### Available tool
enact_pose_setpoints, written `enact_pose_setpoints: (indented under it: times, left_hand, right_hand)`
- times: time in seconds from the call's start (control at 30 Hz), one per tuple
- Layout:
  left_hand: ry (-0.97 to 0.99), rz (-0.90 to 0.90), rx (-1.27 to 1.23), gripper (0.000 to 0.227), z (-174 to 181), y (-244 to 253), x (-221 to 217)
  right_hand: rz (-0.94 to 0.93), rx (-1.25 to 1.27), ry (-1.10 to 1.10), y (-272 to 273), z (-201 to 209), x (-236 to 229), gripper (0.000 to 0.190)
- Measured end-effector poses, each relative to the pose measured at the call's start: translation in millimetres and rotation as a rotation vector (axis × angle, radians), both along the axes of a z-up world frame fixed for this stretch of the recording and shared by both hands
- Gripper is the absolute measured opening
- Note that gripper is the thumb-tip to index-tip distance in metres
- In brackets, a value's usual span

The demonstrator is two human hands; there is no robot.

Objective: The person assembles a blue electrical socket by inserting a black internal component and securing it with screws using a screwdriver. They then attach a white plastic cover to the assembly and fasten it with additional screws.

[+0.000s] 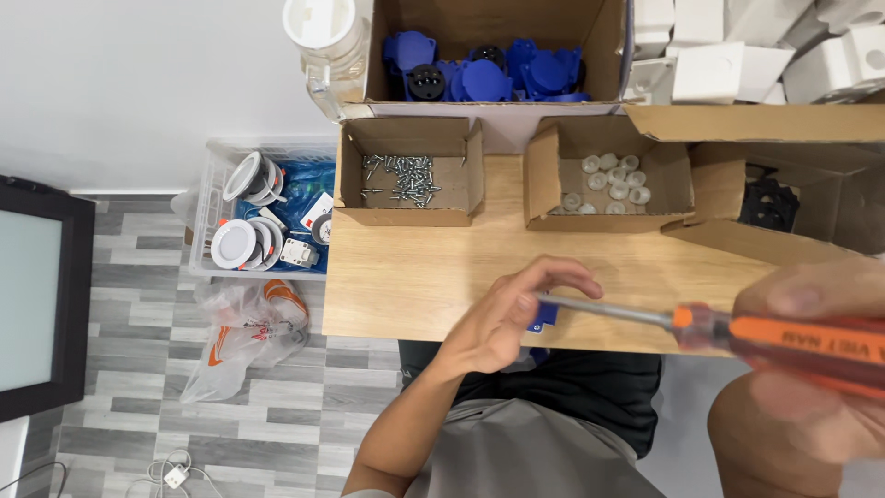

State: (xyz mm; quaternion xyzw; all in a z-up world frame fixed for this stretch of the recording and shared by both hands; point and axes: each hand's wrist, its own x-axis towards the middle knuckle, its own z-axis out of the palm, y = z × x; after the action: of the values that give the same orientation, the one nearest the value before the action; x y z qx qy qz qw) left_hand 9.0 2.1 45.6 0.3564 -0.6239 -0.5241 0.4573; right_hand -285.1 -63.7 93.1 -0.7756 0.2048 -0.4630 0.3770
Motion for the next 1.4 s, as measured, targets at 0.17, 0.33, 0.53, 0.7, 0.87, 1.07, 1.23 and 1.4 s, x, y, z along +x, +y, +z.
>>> enact_pose_setpoints:
  times: [0.17,0.33,0.53,0.7,0.87,1.07,1.23,1.4]
  left_hand:
    - [0.214,0.057,0.045,0.094,-2.9,-0.1,-1.6]
    - [-0.086,0.168,-0.206,0.067,-13.5,1.5,-17.1]
    - [-0.177,0.302,-0.37,0.05,-37.8,-2.0,-35.3]
    - [-0.201,0.396,-0.482,0.047,-49.7,-4.4,-43.6]
    - [-0.137,0.409,-0.484,0.037,-35.7,-3.1,-40.2]
    - [0.556,0.393,-0.219,0.032,-34.7,9.6,-33.1]
    - [0.638,0.564,-0.162,0.023,-41.5,20.3,0.9]
    - [0.419,0.641,-0.05,0.041,-47.0,28.3,21.5]
  right_hand:
    - [-0.392,-0.21,-0.111,0.5,28.3,80.6,0.016]
    - [-0.089,-0.238,-0.014,-39.4,17.5,139.1,0.051]
    - [-0.076,-0.415,0.175,-60.6,-2.7,181.1,0.037]
    - [-0.143,-0.606,0.19,-66.2,-17.8,195.7,0.029]
    - [-0.119,-0.575,0.144,-62.3,-15.2,191.9,0.034]
    - [-0.177,-0.412,-0.04,-43.6,-4.5,142.3,0.052]
    - [-0.363,-0.146,-0.282,4.0,-4.5,98.0,0.056]
    - [-0.464,0.028,-0.423,21.5,-67.9,45.5,0.056]
